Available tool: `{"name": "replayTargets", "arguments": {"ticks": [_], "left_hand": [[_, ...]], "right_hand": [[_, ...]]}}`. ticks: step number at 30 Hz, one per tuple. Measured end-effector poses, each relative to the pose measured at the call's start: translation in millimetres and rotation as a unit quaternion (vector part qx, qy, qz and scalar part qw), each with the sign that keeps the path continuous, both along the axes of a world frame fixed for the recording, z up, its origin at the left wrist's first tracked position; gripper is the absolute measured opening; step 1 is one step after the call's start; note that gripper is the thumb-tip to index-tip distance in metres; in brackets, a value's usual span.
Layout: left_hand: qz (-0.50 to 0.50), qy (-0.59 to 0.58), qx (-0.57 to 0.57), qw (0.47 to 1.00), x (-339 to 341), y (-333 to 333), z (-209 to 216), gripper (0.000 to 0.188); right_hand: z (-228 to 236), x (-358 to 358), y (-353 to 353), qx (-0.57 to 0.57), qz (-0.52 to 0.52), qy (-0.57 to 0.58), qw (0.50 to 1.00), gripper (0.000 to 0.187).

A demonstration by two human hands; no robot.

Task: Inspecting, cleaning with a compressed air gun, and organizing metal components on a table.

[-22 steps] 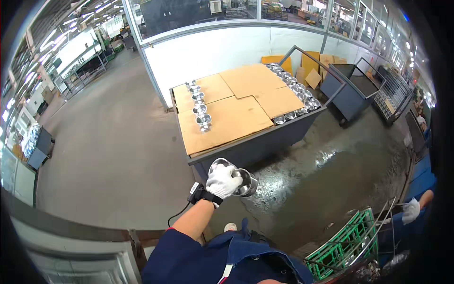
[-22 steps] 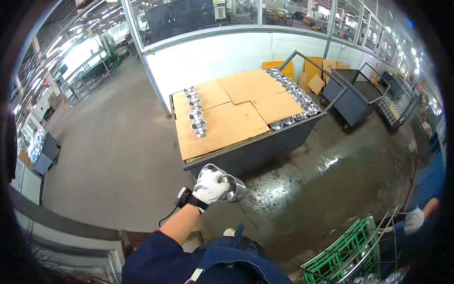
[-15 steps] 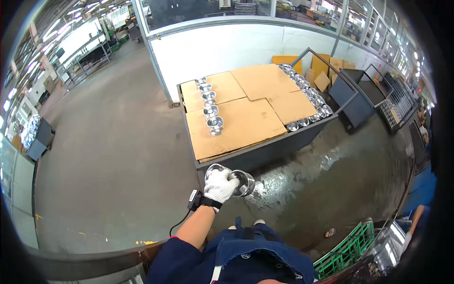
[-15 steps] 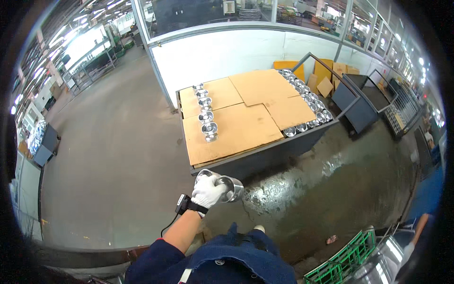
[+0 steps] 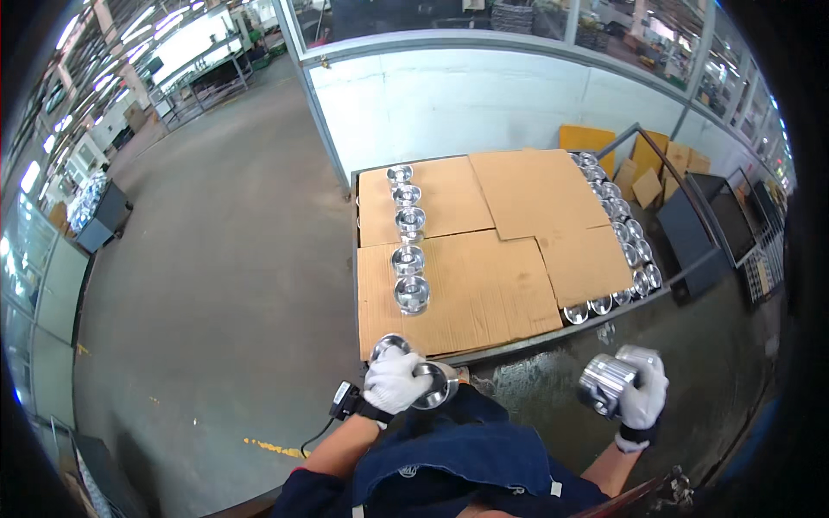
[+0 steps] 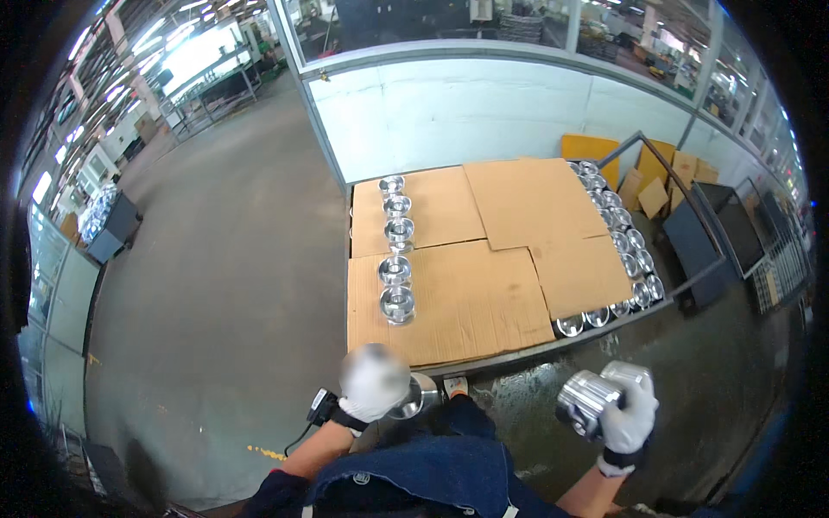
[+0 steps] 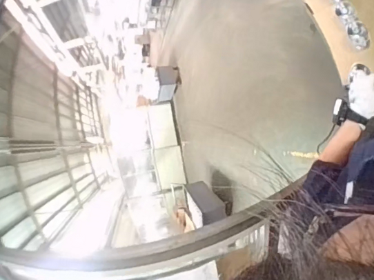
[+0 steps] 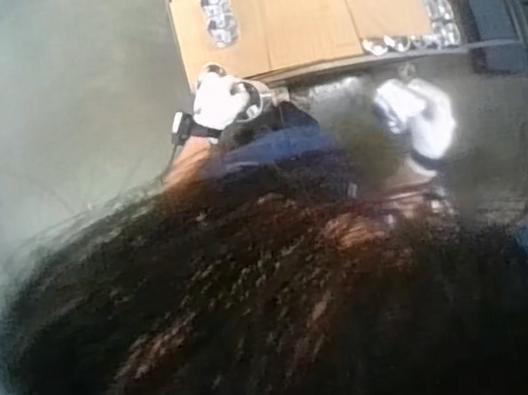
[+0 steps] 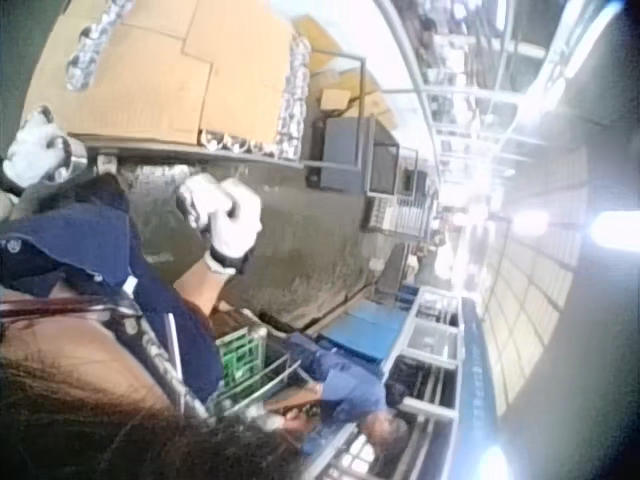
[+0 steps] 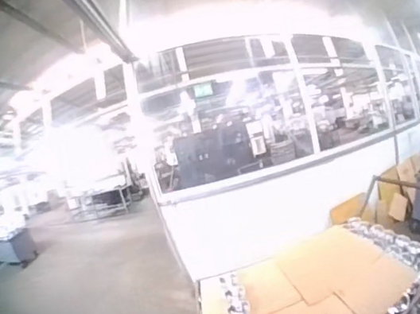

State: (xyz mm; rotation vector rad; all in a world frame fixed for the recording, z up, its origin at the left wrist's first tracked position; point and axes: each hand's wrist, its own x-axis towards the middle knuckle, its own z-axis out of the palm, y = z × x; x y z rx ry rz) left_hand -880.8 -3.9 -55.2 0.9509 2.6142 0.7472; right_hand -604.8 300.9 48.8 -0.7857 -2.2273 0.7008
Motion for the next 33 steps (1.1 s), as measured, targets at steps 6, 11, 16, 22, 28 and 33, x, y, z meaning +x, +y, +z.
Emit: {"name": "replayTargets", "arguments": {"ticks": [6,11,16,22,28,33], "left_hand": [[-0.138,0.066,-0.032,0.988,-54,109,2,0.029],[-0.204,0.174,-0.022,0.963,-97,167,-33,0.021],[-0.206,0.203,-0.116,0.950,-132,204,-60,0.018],[-0.157,0.227,-0.153,0.949,-146,214,-90,0.024],[-0.146,0.234,-0.139,0.951,-151,209,-106,0.027],[-0.197,0.212,-0.201,0.936,-156,212,-86,0.028]], "right_hand": [[-50,-127,91,0.015,0.073,-0.177,0.981,0.026],[-96,-216,129,0.056,0.243,-0.204,0.947,0.024],[-133,-289,133,0.107,0.340,-0.349,0.867,0.022],[-157,-357,102,0.225,0.431,-0.473,0.735,0.021],[-179,-372,80,0.193,0.446,-0.491,0.723,0.023],[-179,-352,81,0.173,0.414,-0.406,0.796,0.039]]}}
